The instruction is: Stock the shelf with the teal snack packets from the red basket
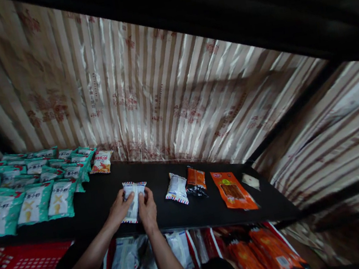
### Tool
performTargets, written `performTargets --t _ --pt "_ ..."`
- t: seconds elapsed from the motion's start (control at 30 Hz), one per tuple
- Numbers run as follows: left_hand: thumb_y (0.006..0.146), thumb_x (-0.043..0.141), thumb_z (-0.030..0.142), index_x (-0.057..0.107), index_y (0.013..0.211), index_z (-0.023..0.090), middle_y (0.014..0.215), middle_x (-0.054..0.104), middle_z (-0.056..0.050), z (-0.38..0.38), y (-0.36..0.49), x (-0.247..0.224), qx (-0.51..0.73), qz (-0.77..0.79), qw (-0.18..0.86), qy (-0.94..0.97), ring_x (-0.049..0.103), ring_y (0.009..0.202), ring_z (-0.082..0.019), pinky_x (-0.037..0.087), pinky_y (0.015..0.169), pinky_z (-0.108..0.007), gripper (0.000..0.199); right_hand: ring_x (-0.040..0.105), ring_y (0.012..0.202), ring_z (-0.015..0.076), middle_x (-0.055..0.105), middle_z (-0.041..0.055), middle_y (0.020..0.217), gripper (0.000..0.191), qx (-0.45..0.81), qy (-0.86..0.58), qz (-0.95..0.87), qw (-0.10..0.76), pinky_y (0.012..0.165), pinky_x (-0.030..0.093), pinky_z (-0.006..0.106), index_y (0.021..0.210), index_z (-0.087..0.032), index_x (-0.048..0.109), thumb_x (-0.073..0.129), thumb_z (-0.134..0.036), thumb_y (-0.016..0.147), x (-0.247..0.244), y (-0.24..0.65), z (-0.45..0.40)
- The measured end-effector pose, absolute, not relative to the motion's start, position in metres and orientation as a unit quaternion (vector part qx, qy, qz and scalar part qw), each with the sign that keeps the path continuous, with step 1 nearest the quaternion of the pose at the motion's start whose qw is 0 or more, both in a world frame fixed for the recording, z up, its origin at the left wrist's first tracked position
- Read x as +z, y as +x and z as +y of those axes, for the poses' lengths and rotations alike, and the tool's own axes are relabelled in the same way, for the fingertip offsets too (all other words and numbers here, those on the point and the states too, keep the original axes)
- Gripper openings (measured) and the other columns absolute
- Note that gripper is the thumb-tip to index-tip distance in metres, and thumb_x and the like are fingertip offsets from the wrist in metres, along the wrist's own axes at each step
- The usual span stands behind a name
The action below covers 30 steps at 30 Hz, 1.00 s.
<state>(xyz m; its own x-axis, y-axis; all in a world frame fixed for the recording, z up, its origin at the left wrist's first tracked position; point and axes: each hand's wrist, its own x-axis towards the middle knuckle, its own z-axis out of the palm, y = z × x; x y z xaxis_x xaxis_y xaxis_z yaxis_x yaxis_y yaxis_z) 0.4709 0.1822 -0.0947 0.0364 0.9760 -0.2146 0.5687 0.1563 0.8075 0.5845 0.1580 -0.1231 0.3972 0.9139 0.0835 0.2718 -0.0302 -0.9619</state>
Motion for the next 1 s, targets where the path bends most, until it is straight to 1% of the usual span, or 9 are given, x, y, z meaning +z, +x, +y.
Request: performTargets --t 0.13,0.33,0.4,0.5,0.57,0.63,0.73,0.87,1.0 --pt "0.088 0.039 0.049 0.041 0.123 0.019 0.119 0.062 -0.011 0.157 0.470 -0.081 0.247 0.652 0.411 0.588 0.061 0.106 -0.021 0.045 0.086 -0.030 0.047 0.066 0.091 0.0192 0.069 0.0092 0.102 0.044 0.307 -0.631 -0.469 0.536 0.079 0.050 0.029 0.119 -0.017 0.048 0.042 -0.045 0.085 -0.116 0.580 0.138" --pt "0.090 0.035 0.048 0.039 0.126 0.018 0.121 0.061 -0.012 0.120 0.473 -0.075 0.273 0.673 0.392 0.564 0.059 0.109 -0.021 0.044 0.087 -0.029 0.047 0.066 0.092 0.0202 0.069 0.0109 0.102 0.048 0.297 -0.621 -0.471 0.552 0.081 0.049 0.030 0.120 -0.014 0.047 0.044 -0.046 0.084 -0.110 0.575 0.107" --pt "0.091 0.033 0.047 0.039 0.127 0.017 0.120 0.061 -0.013 0.106 0.474 -0.076 0.282 0.686 0.375 0.557 0.059 0.110 -0.022 0.043 0.086 -0.029 0.047 0.066 0.093 0.0212 0.070 0.0112 0.101 0.050 0.292 -0.635 -0.472 0.537 0.081 0.048 0.031 0.121 -0.013 0.048 0.043 -0.047 0.085 -0.108 0.572 0.097" --pt "0.092 0.031 0.046 0.040 0.126 0.017 0.117 0.063 -0.015 0.090 0.475 -0.079 0.278 0.706 0.337 0.558 0.061 0.107 -0.024 0.043 0.083 -0.031 0.046 0.064 0.096 0.0233 0.069 0.0130 0.101 0.052 0.280 -0.677 -0.470 0.492 0.082 0.046 0.031 0.121 -0.013 0.052 0.040 -0.050 0.087 -0.104 0.568 0.082" --pt "0.093 0.029 0.046 0.042 0.125 0.017 0.114 0.064 -0.015 0.083 0.474 -0.082 0.273 0.715 0.310 0.564 0.062 0.104 -0.025 0.043 0.081 -0.031 0.045 0.064 0.096 0.0240 0.069 0.0136 0.101 0.051 0.282 -0.692 -0.476 0.463 0.081 0.045 0.031 0.116 -0.014 0.056 0.035 -0.051 0.088 -0.104 0.565 0.075" --pt "0.093 0.027 0.046 0.044 0.121 0.017 0.110 0.066 -0.015 0.079 0.472 -0.084 0.267 0.722 0.287 0.571 0.063 0.101 -0.025 0.044 0.079 -0.031 0.044 0.064 0.091 0.0236 0.069 0.0125 0.096 0.050 0.288 -0.691 -0.494 0.442 0.079 0.045 0.031 0.106 -0.016 0.060 0.029 -0.053 0.090 -0.107 0.562 0.071" --pt "0.094 0.023 0.043 0.048 0.114 0.017 0.103 0.068 -0.015 0.078 0.466 -0.085 0.246 0.729 0.271 0.579 0.065 0.095 -0.026 0.043 0.075 -0.032 0.042 0.064 0.082 0.0228 0.070 0.0107 0.087 0.050 0.283 -0.694 -0.511 0.422 0.073 0.044 0.030 0.093 -0.019 0.061 0.026 -0.054 0.091 -0.113 0.556 0.068" --pt "0.095 0.018 0.040 0.051 0.109 0.018 0.097 0.070 -0.014 0.080 0.459 -0.084 0.225 0.738 0.269 0.577 0.066 0.091 -0.026 0.043 0.072 -0.032 0.041 0.062 0.074 0.0219 0.068 0.0100 0.080 0.048 0.272 -0.714 -0.499 0.409 0.067 0.042 0.029 0.087 -0.019 0.058 0.026 -0.054 0.091 -0.119 0.549 0.068" --pt "0.096 0.016 0.038 0.051 0.109 0.018 0.094 0.070 -0.013 0.084 0.455 -0.089 0.217 0.743 0.271 0.572 0.067 0.087 -0.025 0.043 0.070 -0.032 0.043 0.061 0.073 0.0217 0.067 0.0092 0.079 0.047 0.263 -0.711 -0.499 0.419 0.064 0.041 0.028 0.088 -0.019 0.058 0.027 -0.055 0.090 -0.120 0.545 0.070"
